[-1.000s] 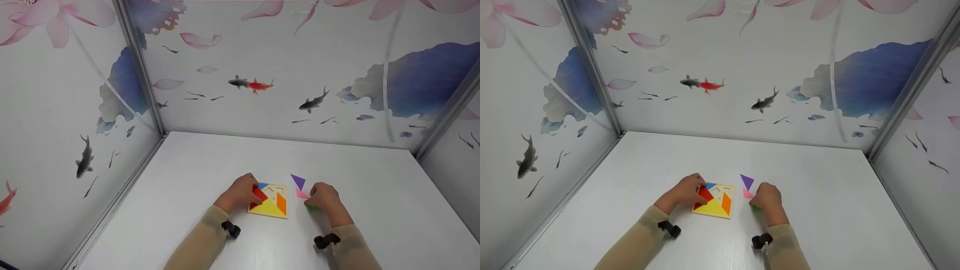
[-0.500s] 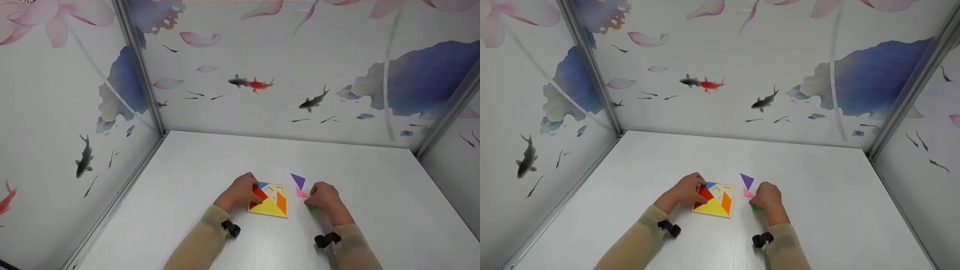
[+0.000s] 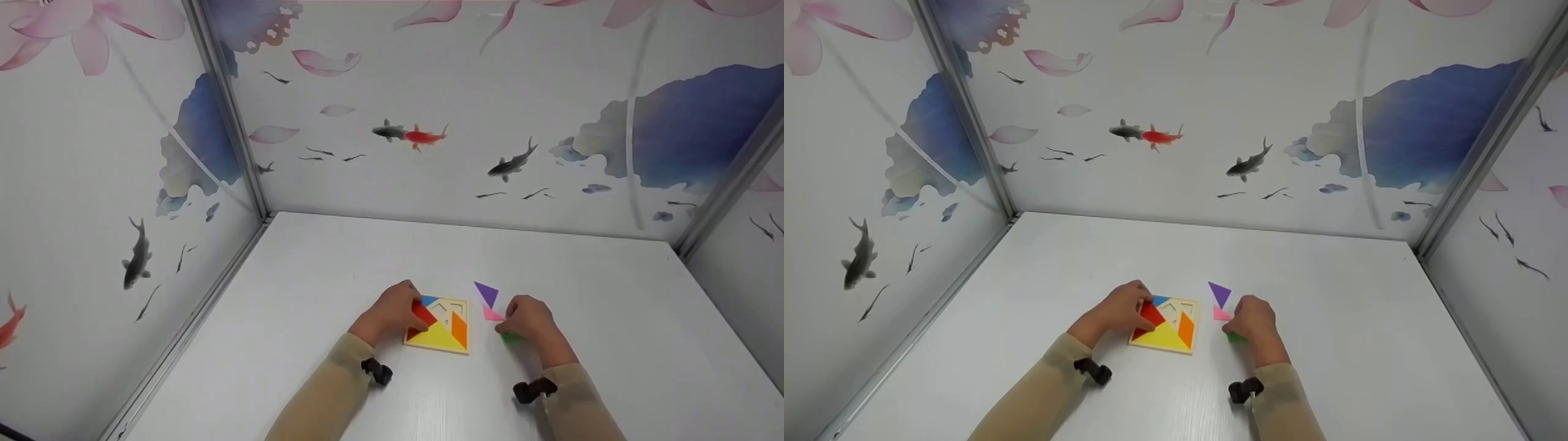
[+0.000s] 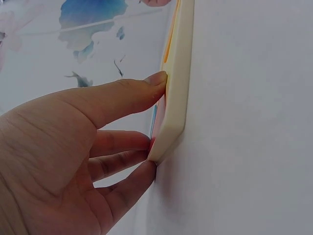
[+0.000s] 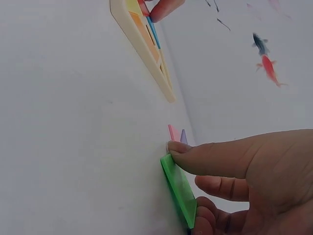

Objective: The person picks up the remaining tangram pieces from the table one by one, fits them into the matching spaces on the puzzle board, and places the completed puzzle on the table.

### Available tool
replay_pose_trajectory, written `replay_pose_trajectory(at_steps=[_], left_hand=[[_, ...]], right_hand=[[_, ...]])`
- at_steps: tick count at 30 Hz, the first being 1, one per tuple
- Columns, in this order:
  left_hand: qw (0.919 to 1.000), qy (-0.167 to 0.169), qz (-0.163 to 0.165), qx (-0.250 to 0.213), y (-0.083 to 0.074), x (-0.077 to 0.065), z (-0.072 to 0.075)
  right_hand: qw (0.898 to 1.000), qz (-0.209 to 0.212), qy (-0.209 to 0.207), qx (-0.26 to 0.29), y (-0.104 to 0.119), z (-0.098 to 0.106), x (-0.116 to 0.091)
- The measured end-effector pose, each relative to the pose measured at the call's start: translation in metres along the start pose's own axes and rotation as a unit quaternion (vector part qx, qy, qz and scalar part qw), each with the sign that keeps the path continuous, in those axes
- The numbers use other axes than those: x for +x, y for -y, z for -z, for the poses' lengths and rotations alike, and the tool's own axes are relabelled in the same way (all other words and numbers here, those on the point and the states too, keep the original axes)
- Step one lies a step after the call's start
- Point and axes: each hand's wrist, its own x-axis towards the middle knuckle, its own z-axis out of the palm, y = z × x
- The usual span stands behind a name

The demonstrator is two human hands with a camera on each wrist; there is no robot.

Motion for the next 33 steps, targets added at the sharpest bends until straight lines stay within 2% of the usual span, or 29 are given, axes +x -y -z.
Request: replay_pose_trajectory(at_steps=[12,22,33], left_hand=[[1.0,0.001,-0.008,0.002,0.0003,0.0022,0.0023],[1.0,-0.002,-0.003,0.005,0.0025,-0.0007,-0.0023],[1.0,0.004,-0.004,0.006,0.0013,0.0002,0.0]], right_hand=[[1.0,0.011,-0.01,-0.009,0.0005,0.0024,0.001],[1.0,-0.003,-0.005,0.002,-0.0004,-0.0019,-0.0014],[1.0,-0.008,0.001,0.009,0.0005,0.0036,-0.0016]])
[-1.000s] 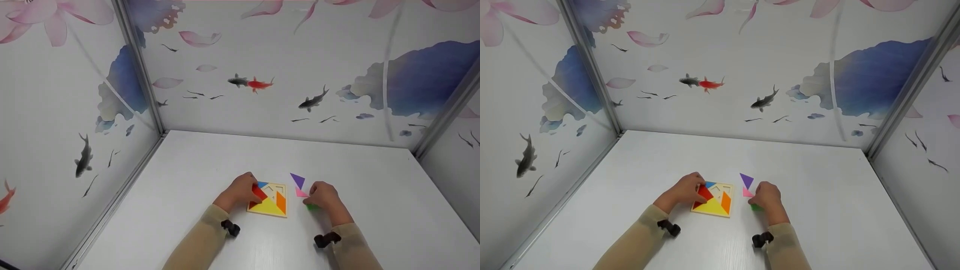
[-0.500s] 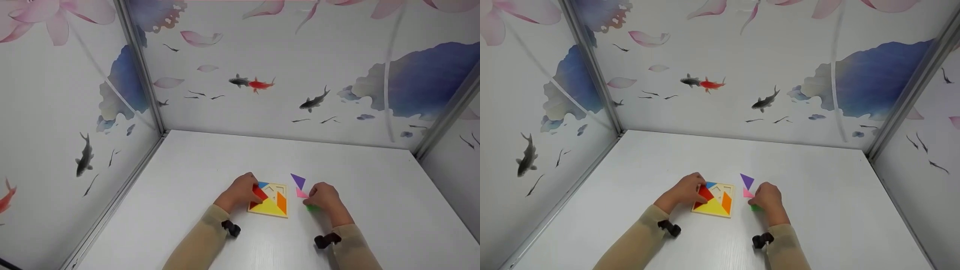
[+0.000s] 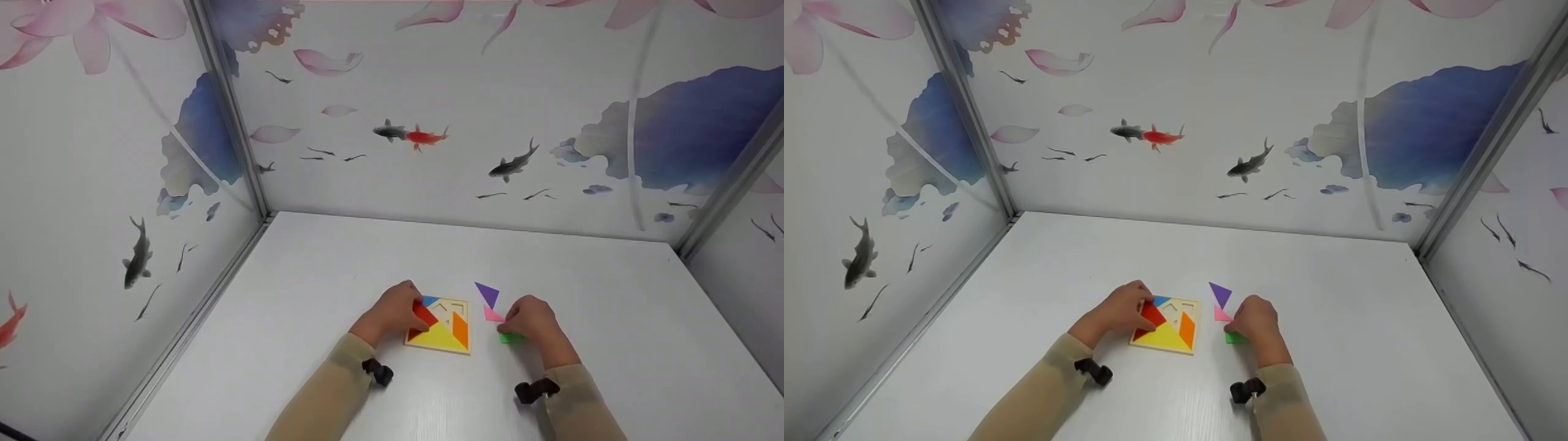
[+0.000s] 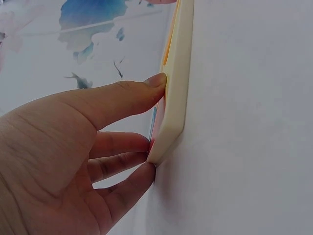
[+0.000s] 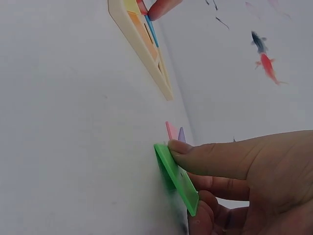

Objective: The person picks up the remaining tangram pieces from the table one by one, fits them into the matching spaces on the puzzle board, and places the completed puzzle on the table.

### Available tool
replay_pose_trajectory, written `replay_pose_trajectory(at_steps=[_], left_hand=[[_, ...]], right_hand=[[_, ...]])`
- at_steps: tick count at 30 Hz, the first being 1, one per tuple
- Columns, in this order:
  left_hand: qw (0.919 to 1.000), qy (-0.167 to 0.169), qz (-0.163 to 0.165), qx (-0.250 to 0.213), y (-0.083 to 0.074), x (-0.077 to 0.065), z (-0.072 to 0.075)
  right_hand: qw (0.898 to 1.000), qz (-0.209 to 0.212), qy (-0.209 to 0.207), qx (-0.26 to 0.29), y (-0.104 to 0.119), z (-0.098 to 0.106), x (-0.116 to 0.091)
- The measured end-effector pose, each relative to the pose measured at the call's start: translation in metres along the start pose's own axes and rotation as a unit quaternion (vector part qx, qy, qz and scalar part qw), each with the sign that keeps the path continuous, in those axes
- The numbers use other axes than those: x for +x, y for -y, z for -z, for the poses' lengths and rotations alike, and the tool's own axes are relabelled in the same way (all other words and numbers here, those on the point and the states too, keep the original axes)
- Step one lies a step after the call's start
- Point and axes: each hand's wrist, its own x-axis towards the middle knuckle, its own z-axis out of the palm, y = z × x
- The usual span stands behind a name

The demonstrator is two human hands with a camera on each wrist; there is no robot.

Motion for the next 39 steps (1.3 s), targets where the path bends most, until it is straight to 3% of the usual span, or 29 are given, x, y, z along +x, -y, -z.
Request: replay_pose_trajectory(at_steps=[6,14,23,39], left_hand=[[0.9998,-0.005,-0.016,0.007,0.002,0.001,-0.001],[0.9998,-0.01,-0.014,0.008,0.0,0.003,0.003],[0.9999,-0.001,0.001,-0.014,-0.001,-0.001,0.001],[1.0,-0.002,-0.002,-0.001,-0.002,-0.001,0.001]], right_hand=[[0.999,0.036,-0.007,-0.02,-0.003,0.003,0.0],[0.999,0.041,-0.006,-0.019,-0.001,0.011,-0.001],[1.0,0.02,0.012,-0.011,-0.005,0.007,0.0],[0.999,0.017,0.032,0.034,-0.012,0.006,0.006]])
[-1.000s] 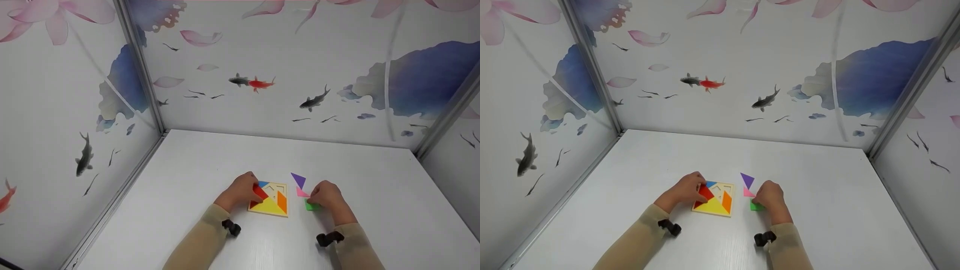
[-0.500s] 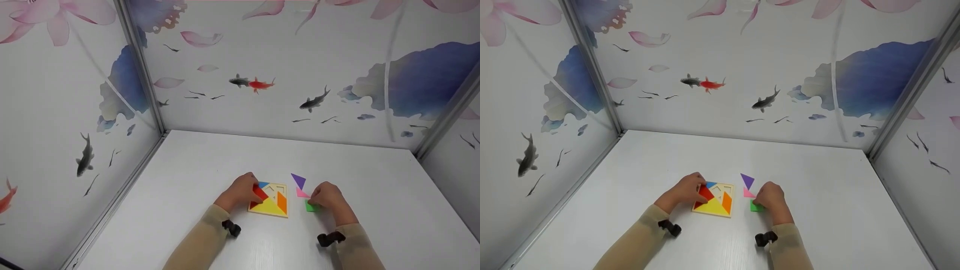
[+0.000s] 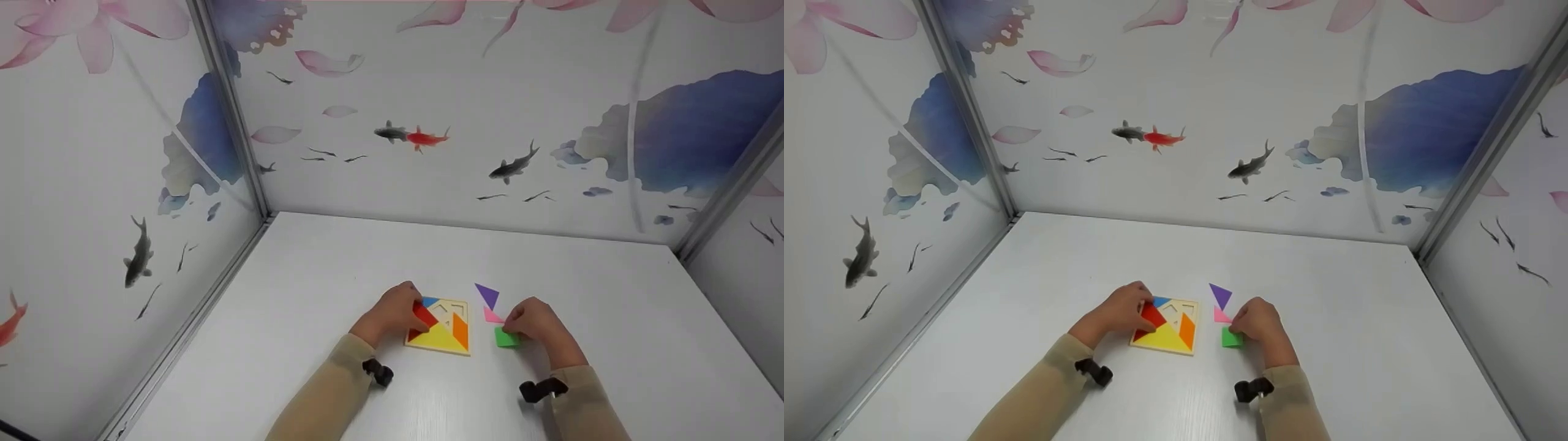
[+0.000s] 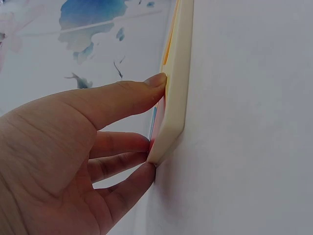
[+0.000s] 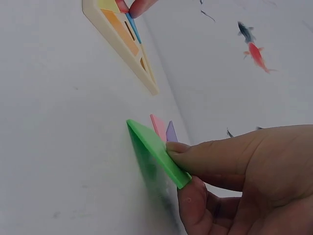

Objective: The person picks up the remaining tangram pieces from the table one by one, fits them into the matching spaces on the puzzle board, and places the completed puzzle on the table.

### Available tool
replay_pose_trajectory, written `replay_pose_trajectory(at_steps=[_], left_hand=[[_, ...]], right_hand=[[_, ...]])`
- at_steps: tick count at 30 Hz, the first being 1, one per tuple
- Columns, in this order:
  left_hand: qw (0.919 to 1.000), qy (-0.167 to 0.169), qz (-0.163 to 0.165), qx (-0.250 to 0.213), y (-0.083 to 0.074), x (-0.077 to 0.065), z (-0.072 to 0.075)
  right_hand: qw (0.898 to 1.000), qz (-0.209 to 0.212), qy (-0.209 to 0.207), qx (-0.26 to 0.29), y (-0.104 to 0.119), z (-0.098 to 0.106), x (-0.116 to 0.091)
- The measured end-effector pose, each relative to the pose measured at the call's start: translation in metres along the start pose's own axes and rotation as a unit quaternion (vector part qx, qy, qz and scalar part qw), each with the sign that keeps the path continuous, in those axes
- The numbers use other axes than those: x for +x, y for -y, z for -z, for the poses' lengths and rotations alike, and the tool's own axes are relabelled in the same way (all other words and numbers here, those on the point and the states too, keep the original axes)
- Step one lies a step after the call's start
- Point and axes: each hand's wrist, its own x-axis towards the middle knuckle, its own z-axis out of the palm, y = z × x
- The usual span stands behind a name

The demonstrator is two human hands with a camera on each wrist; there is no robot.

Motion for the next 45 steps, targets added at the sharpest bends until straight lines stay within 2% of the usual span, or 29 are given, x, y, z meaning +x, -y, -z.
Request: replay_pose_trajectory(at_steps=[8,18,27,36,45], left_hand=[[1.0,-0.005,-0.001,0.006,-0.001,0.005,0.001],[0.9999,0.002,0.012,-0.008,0.0,0.002,0.0],[0.9998,-0.002,-0.013,0.015,0.001,0.002,0.002],[1.0,0.002,-0.001,0.002,0.002,-0.001,-0.003],[1.0,0.0,0.0,0.001,0.002,0.001,-0.003]], right_hand=[[1.0,0.002,0.011,-0.003,0.013,0.008,-0.005],[0.999,-0.007,0.03,0.025,0.016,-0.001,-0.005],[0.998,0.017,0.019,0.049,0.019,0.001,-0.007],[0.996,0.0,0.009,0.086,0.021,-0.012,-0.009],[0.993,0.003,-0.008,0.119,0.029,-0.016,-0.006]])
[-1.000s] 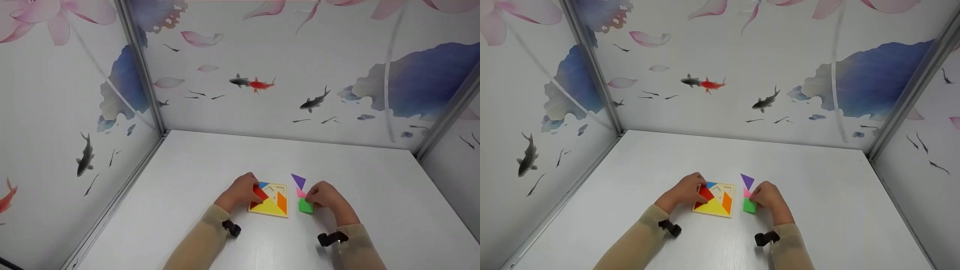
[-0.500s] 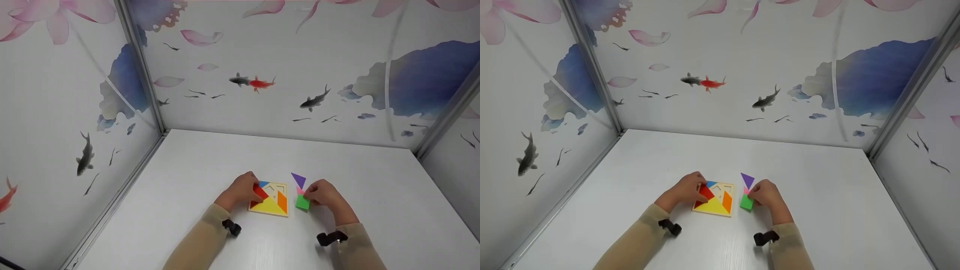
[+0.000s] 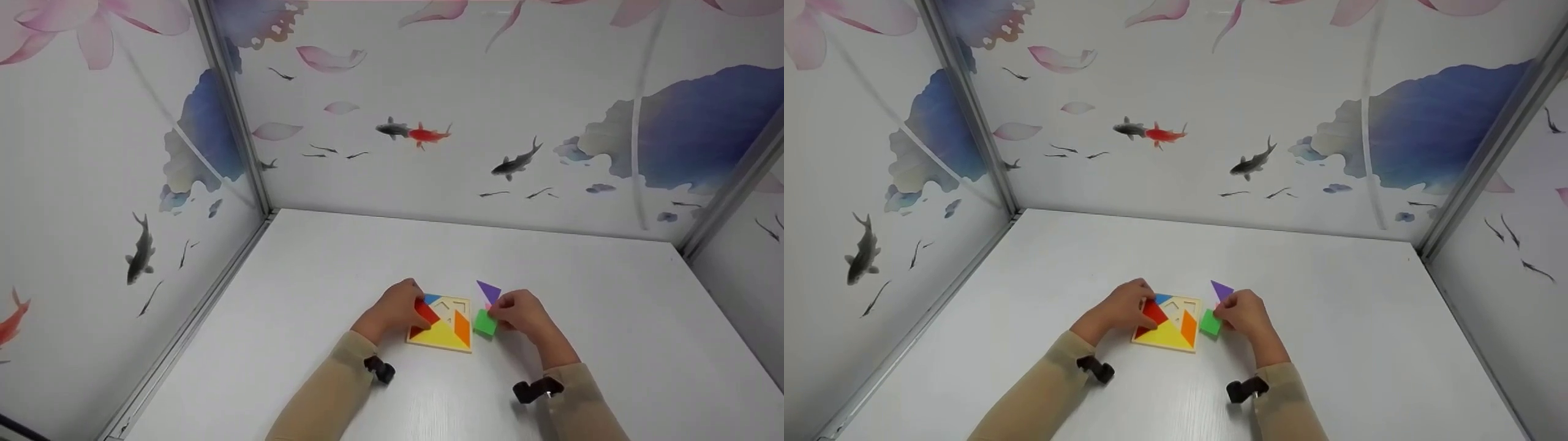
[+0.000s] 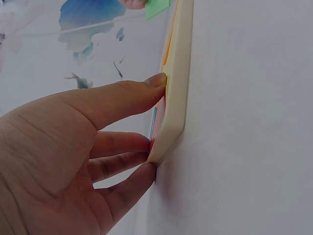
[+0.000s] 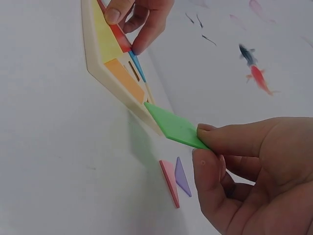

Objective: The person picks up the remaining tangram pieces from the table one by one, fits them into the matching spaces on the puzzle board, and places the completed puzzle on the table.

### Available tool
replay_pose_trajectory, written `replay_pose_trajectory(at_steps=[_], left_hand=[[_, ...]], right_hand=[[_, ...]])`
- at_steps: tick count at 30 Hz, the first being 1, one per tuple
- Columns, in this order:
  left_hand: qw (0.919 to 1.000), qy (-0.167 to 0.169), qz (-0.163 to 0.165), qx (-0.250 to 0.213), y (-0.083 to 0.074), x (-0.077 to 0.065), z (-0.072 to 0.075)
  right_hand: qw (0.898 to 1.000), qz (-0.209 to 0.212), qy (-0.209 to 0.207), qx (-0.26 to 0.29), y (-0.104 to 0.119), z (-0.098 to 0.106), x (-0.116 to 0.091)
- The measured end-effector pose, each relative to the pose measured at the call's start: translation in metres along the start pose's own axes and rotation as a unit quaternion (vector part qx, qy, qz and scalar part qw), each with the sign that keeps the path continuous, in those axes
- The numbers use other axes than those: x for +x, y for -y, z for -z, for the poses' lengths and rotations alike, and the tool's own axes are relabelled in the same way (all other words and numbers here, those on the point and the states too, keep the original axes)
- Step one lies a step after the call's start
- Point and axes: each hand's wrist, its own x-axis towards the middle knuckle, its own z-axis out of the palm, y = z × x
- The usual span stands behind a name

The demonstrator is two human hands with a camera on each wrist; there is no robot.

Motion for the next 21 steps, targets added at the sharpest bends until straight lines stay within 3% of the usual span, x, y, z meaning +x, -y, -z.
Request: replay_pose_trajectory(at_steps=[5,12,21], left_hand=[[0.9999,0.008,0.009,-0.01,0.0004,-0.0018,-0.0023],[0.9998,0.002,-0.016,0.013,0.003,-0.0005,-0.0041],[0.9996,0.005,-0.022,0.018,-0.0007,0.002,-0.0005]], right_hand=[[0.999,-0.006,-0.009,0.031,-0.002,-0.0051,0.0004],[0.998,0.017,-0.02,0.054,-0.0016,-0.009,0.0006],[0.997,0.02,-0.028,0.067,0.0042,-0.0091,0.0014]])
